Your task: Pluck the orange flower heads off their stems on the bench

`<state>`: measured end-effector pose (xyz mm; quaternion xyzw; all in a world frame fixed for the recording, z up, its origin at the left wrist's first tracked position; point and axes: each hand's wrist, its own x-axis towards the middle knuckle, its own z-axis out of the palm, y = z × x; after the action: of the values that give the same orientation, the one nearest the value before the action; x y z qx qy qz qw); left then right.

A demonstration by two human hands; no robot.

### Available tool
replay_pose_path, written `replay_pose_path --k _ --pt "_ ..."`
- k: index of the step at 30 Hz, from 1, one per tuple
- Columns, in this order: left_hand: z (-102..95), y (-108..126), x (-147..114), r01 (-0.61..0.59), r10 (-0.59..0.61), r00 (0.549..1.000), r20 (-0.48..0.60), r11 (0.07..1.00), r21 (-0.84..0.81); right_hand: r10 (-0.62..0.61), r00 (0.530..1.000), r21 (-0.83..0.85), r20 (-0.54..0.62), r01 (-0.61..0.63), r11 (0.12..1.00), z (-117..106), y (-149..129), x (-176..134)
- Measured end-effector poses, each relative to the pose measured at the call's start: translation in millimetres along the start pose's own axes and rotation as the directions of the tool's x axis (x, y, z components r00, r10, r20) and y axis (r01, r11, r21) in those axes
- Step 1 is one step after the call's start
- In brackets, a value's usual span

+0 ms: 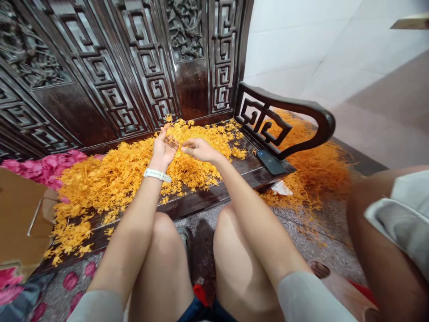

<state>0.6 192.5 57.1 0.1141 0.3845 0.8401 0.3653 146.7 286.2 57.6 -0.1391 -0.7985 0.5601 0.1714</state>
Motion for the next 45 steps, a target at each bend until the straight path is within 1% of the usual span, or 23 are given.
replay_pose_path --k 1,3,6,10,13,17,21,24,27,30,33,36,40,42,45 --pt "2.2 0 -2 0.012 -0.012 1.000 0.011 1.000 0.010 -0.017 1.000 0.014 -0.017 0.018 1.000 0 0 0" --pt "4.6 0 -7 0.052 -0.056 0.996 0.073 0.997 0.057 -0.040 0.994 0.052 -0.097 0.045 0.998 1 -1 2" --pt "6.0 -2 -13 0.103 -0.124 0.980 0.156 0.986 0.132 -0.020 0.977 0.121 -0.213 0.046 0.992 2 0 5" --pt "9.4 -7 -17 0.097 -0.133 0.970 0.201 0.979 0.180 -0.008 0.963 0.124 -0.268 0.043 0.991 5 2 9" --pt "10.9 -10 -17 0.107 -0.152 0.967 0.205 0.971 0.215 -0.018 0.966 0.143 -0.259 0.057 0.988 7 -1 8" --pt "11.1 -9 -18 0.120 -0.160 0.969 0.188 0.970 0.210 0.026 0.956 0.182 -0.291 0.029 0.983 10 -6 6" --pt "15.8 -4 -20 0.137 -0.163 0.971 0.175 0.979 0.149 0.068 0.923 0.306 -0.380 0.055 0.950 11 -5 11" --pt "20.9 -7 -22 0.141 -0.153 0.972 0.179 0.987 0.080 0.125 0.896 0.413 -0.426 0.069 0.908 12 -2 17" --pt "22.5 -17 -21 0.144 -0.170 0.966 0.194 0.980 0.138 0.170 0.879 0.479 -0.446 0.074 0.874 14 -1 21" --pt "20.2 -26 -20 0.133 -0.176 0.962 0.207 0.970 0.204 0.221 0.864 0.490 -0.452 0.034 0.871 13 0 22" --pt "17.4 -30 -18 0.096 -0.137 0.971 0.198 0.975 0.200 0.229 0.880 0.477 -0.415 -0.004 0.879 13 -1 22" --pt "17.8 -30 -18 0.059 -0.091 0.983 0.158 0.979 0.194 0.184 0.890 0.451 -0.416 0.027 0.892 16 -2 22" --pt "24.4 -27 -19 0.096 -0.120 0.985 0.127 0.978 0.186 0.163 0.888 0.460 -0.431 0.061 0.886 22 -9 22" --pt "28.8 -23 -20 0.115 -0.135 0.984 0.115 0.980 0.162 0.169 0.901 0.495 -0.399 0.057 0.867 24 -14 21" --pt "33.5 -17 -24 0.110 -0.123 0.987 0.102 0.986 0.124 0.165 0.931 0.555 -0.326 0.047 0.830 24 -22 20"
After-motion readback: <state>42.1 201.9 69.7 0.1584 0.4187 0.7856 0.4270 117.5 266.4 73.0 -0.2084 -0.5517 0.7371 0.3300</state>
